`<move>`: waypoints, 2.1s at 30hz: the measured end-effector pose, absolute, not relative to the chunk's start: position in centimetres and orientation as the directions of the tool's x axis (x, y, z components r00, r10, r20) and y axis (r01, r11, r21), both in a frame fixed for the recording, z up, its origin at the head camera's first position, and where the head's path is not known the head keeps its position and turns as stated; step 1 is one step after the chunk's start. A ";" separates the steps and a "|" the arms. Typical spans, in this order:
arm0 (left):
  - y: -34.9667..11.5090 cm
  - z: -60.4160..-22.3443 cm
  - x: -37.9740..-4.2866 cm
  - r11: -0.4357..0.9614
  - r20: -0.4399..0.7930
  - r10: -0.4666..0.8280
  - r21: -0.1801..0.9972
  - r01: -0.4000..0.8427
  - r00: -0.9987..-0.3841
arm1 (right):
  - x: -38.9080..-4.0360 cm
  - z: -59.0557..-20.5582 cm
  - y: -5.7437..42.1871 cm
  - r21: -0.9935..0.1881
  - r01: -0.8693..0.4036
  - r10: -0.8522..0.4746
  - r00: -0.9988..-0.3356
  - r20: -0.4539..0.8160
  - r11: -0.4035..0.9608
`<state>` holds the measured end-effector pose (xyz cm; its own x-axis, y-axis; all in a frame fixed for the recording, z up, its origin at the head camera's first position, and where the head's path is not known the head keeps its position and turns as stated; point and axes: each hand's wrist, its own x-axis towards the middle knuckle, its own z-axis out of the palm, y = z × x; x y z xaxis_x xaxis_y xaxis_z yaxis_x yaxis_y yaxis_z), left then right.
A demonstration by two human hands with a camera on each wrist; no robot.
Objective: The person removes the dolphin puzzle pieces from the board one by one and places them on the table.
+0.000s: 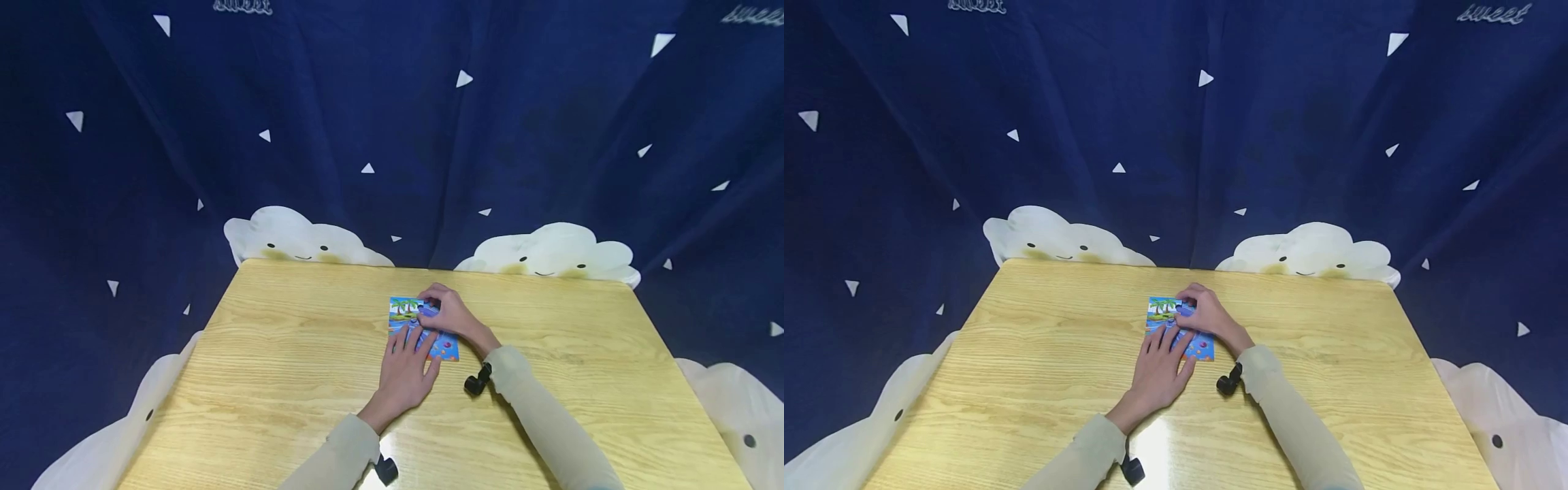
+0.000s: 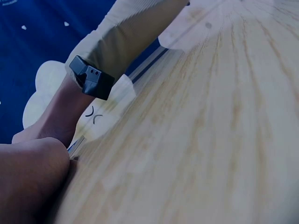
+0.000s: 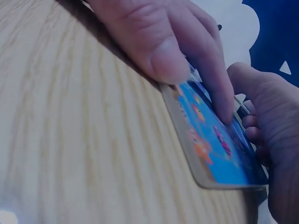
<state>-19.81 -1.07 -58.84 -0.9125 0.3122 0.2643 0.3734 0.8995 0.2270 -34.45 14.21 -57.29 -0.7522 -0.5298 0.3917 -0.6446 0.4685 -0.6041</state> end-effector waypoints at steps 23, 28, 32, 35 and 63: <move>-1.0 -59.0 -19.8 0.899 0.301 0.297 0.232 0.371 -0.906 | -34.9 -56.3 21.6 -0.627 -0.596 -0.444 -0.800 0.404 0.502; -1.0 -59.2 -19.8 0.891 0.320 0.295 0.247 0.380 -0.900 | -35.3 -56.8 23.5 -0.624 -0.579 -0.423 -0.814 0.399 0.525; -1.1 -59.3 -19.6 0.887 0.322 0.295 0.258 0.384 -0.899 | -35.6 -57.1 24.7 -0.615 -0.559 -0.411 -0.828 0.381 0.556; -1.1 -59.3 -19.6 0.888 0.320 0.295 0.256 0.382 -0.900 | -35.9 -57.3 25.5 -0.600 -0.538 -0.408 -0.842 0.352 0.593; -1.1 -58.7 -19.7 0.892 0.343 0.300 0.231 0.389 -0.890 | -36.9 -57.2 27.1 -0.592 -0.446 -0.364 -0.894 0.260 0.671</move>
